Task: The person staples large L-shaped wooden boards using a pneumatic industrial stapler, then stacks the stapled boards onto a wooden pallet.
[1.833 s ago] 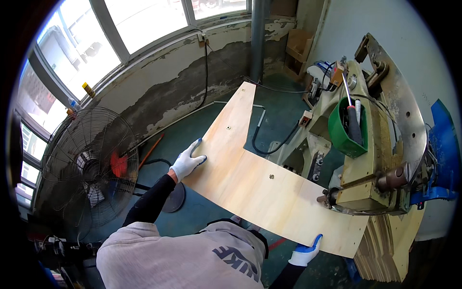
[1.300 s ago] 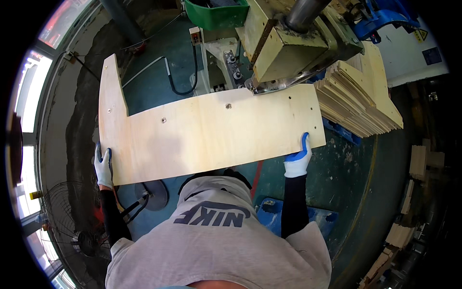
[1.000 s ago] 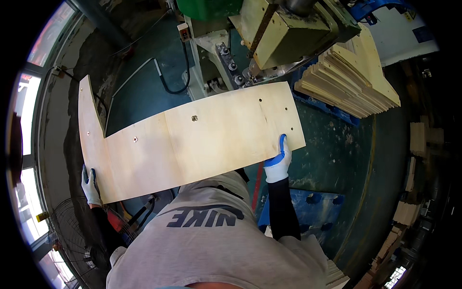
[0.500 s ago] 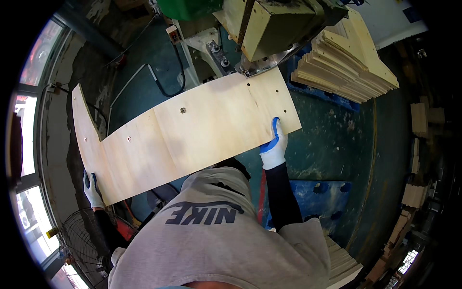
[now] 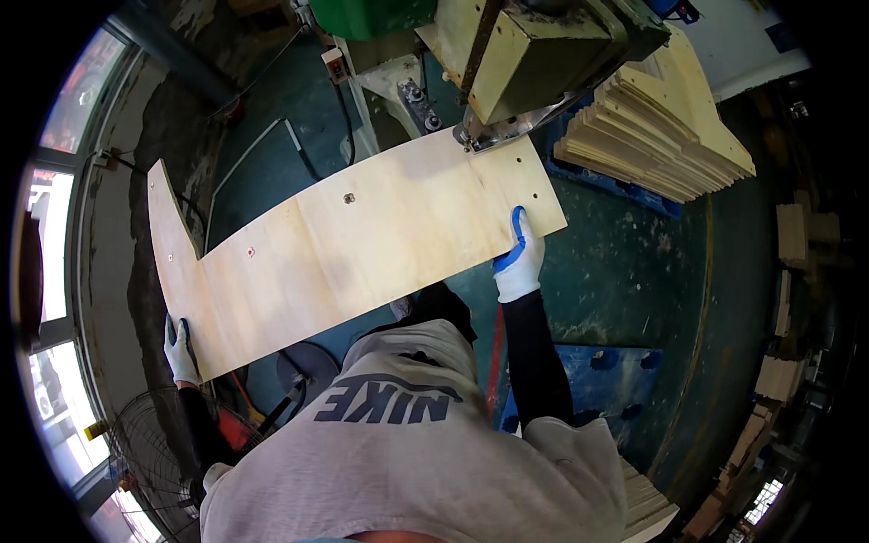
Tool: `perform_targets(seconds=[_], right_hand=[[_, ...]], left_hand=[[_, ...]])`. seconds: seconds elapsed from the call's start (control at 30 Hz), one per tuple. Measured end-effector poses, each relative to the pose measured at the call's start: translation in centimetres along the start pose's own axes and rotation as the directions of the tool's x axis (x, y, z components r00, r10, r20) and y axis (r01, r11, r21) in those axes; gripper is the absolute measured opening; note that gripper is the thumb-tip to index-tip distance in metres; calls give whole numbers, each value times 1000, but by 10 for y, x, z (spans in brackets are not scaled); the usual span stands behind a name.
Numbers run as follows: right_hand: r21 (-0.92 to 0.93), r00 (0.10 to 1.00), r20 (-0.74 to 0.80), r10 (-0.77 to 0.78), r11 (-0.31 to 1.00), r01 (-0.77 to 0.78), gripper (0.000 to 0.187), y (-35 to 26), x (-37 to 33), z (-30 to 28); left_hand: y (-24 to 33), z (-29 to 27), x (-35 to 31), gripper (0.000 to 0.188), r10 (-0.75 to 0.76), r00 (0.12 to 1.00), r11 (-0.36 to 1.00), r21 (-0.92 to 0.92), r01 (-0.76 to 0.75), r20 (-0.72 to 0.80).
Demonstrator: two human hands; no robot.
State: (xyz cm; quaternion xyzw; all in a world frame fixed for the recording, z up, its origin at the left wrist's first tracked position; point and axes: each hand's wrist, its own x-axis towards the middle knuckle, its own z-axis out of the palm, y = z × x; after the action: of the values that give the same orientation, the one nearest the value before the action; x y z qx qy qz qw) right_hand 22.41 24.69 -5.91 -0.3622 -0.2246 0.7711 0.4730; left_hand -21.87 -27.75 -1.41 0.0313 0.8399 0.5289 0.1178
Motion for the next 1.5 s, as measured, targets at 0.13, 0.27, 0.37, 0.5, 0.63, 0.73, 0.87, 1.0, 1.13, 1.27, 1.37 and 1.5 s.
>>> perform_targets(seconds=[0.13, 0.27, 0.37, 0.5, 0.63, 0.73, 0.87, 1.0, 1.13, 1.27, 1.37, 1.5], right_hand=[[-14, 998, -37, -43, 999, 42, 46, 2, -9, 6], [-38, 997, -24, -68, 997, 67, 47, 8, -11, 4], [-67, 997, -51, -60, 996, 57, 48, 9, -6, 5], [-9, 1000, -10, 2, 1000, -2, 49, 8, 2, -4], [-42, 1000, 1, 8, 999, -8, 51, 1, -8, 15], [-27, 999, 48, 11, 1000, -10, 52, -1, -17, 21], [-126, 998, 61, -13, 992, 20, 51, 18, -38, 32], [-83, 998, 62, 21, 996, -15, 47, 37, -36, 53], [-80, 994, 108, 30, 997, -21, 44, 33, -25, 63], [-56, 994, 61, 87, 995, -84, 43, 34, -14, 53], [-48, 992, 41, 121, 992, -119, 44, 32, -19, 56], [-164, 994, 13, 104, 981, -101, 49, 40, -25, 67]], left_hand=[[-4, -5, 5, 61, -37, 999, 999, -14, 37, 15], [-7, -15, 19, 62, -9, 999, 1000, 24, 8, 40], [15, -7, 12, 63, -16, 1000, 1000, 17, 15, 18], [26, 6, 1, 62, -6, 999, 1000, -15, 5, -42], [8, -5, -6, 58, -2, 996, 998, -67, -4, -93], [-2, -13, -14, 57, 18, 994, 994, -108, -30, -110], [-24, -67, -13, 57, 4, 989, 1000, -15, -6, -147], [-41, -91, -16, 56, -3, 980, 999, -54, -8, -200], [-55, -95, -5, 57, 14, 980, 999, -38, -22, -197], [-47, -83, 7, 59, 10, 987, 1000, -22, -13, -161], [-52, -87, 21, 58, 51, 988, 999, 20, -48, -145], [-60, -82, 1, 56, -13, 979, 999, -39, 5, -205]])
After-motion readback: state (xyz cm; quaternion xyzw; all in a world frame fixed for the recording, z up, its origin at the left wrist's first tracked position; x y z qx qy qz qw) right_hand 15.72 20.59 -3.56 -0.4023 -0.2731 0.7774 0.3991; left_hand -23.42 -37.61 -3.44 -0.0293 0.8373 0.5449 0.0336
